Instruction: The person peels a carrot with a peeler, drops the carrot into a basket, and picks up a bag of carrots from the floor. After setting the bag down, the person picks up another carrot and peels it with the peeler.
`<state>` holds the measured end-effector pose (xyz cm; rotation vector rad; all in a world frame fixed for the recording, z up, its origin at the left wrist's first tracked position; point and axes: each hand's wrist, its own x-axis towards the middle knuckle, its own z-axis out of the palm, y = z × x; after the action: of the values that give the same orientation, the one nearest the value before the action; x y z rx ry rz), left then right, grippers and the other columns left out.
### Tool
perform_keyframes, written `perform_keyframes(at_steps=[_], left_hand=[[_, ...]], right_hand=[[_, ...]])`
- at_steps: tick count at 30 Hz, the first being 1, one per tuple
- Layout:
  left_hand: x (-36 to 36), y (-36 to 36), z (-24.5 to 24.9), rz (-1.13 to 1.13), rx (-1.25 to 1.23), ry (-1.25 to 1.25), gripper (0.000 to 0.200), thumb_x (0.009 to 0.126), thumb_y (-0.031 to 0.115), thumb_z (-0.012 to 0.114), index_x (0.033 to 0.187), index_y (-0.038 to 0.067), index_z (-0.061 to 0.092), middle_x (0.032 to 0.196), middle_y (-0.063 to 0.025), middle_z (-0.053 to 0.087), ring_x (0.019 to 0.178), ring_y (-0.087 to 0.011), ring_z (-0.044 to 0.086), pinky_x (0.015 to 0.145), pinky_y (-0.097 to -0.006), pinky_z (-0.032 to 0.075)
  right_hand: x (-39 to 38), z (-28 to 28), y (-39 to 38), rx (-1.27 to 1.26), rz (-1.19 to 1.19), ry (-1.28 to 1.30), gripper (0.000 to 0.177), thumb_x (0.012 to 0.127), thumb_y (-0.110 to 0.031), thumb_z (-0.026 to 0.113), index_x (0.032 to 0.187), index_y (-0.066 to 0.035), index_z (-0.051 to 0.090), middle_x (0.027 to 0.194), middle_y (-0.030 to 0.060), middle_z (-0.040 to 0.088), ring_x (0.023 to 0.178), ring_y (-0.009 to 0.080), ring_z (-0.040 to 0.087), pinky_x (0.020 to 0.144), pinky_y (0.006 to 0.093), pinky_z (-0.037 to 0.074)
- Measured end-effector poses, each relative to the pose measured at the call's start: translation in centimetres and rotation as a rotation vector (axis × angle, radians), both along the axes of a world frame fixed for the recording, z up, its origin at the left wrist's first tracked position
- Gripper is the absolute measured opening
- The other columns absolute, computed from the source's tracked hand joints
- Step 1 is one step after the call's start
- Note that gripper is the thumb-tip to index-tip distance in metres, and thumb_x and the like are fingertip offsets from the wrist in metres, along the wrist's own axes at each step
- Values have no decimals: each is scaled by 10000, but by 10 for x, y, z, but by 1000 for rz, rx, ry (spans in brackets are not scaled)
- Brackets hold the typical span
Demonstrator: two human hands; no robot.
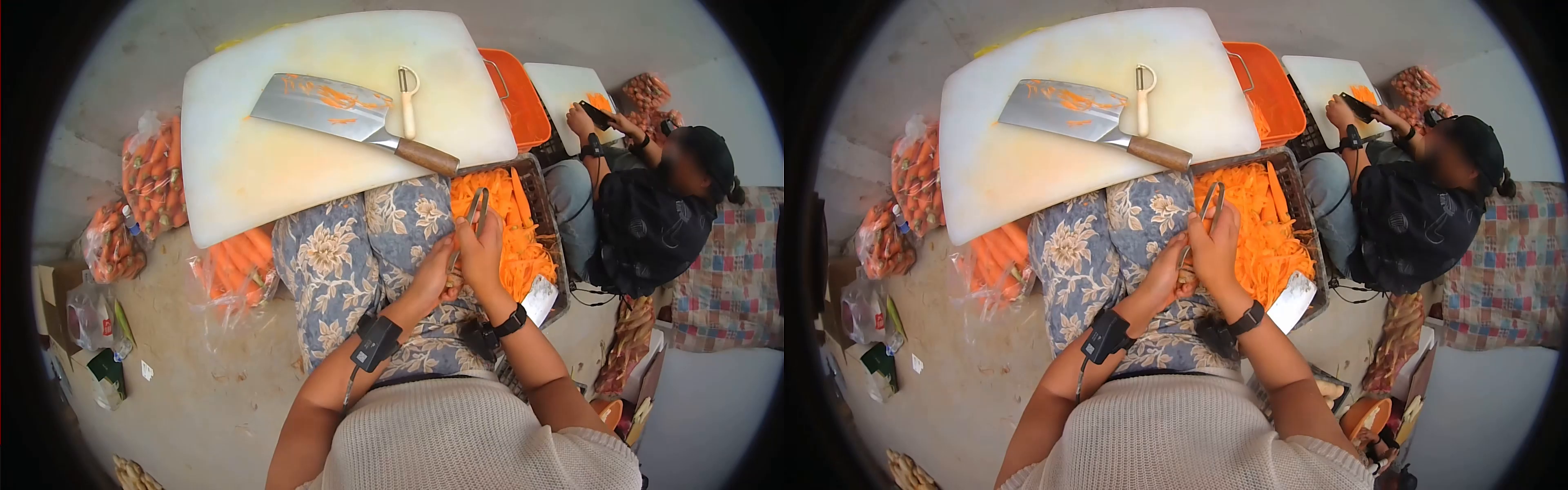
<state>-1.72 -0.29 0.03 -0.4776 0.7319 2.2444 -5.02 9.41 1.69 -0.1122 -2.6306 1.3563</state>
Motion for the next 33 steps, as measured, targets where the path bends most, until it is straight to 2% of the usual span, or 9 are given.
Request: perform_keyframes(at_steps=[2, 15, 18, 23, 26, 29, 31, 33], left_hand=[[0, 2, -2, 6, -16, 27, 353, 973, 365, 259, 1224, 144, 371, 616, -28, 484, 367, -95, 397, 327, -210, 273], [-2, -2, -3, -19, 5, 35, 364, 974, 337, 218, 1280, 162, 309, 628, -92, 503, 352, -97, 367, 320, -201, 271], [4, -2, -2, -41, -41, 80, 344, 969, 324, 232, 1266, 168, 312, 629, -101, 508, 349, -94, 363, 317, -199, 270], [2, 0, -11, -29, -29, -32, 257, 961, 336, 275, 1124, 159, 364, 627, -107, 517, 342, -91, 363, 306, -192, 260], [2, -2, -6, -50, -23, 2, 243, 962, 356, 281, 1069, 161, 376, 625, -102, 519, 342, -89, 364, 301, -190, 255], [5, -1, -7, -88, -58, 45, 256, 960, 376, 288, 1070, 167, 388, 628, -96, 519, 342, -82, 359, 300, -184, 247], [4, -2, -5, -89, -56, 35, 257, 960, 379, 288, 1063, 168, 393, 630, -96, 519, 342, -80, 356, 300, -179, 242], [4, -2, -5, -86, -53, 19, 259, 960, 383, 288, 1057, 170, 399, 633, -96, 519, 342, -77, 352, 300, -175, 238]], right_hand=[[-2, 0, 1, -4, -7, -30, 243, 806, -151, 575, 916, 31, 457, 905, 163, 440, 883, 303, 435, 795, 374, 357], [-9, -5, 2, -35, -26, -45, 247, 795, -190, 573, 795, 27, 455, 824, 160, 452, 838, 309, 428, 765, 380, 353], [-21, -18, 12, -33, -79, -53, 264, 792, -208, 578, 771, 26, 456, 820, 169, 465, 833, 317, 437, 763, 385, 355], [-27, -19, 10, -9, -100, -64, 293, 785, -227, 584, 740, 37, 465, 813, 184, 487, 845, 324, 449, 763, 390, 357], [-37, -35, 19, -30, -109, -76, 314, 777, -243, 589, 718, 41, 469, 798, 189, 487, 828, 325, 451, 752, 394, 359], [-49, -51, 35, -86, -140, -129, 323, 762, -240, 585, 679, 52, 475, 793, 214, 498, 798, 339, 462, 733, 410, 366], [-52, -48, 35, -153, -150, -254, 339, 747, -233, 573, 631, 70, 477, 720, 231, 513, 711, 353, 484, 681, 431, 377], [-53, -50, 34, -120, -144, -201, 352, 742, -233, 568, 613, 80, 473, 681, 233, 515, 672, 353, 490, 656, 433, 380]])
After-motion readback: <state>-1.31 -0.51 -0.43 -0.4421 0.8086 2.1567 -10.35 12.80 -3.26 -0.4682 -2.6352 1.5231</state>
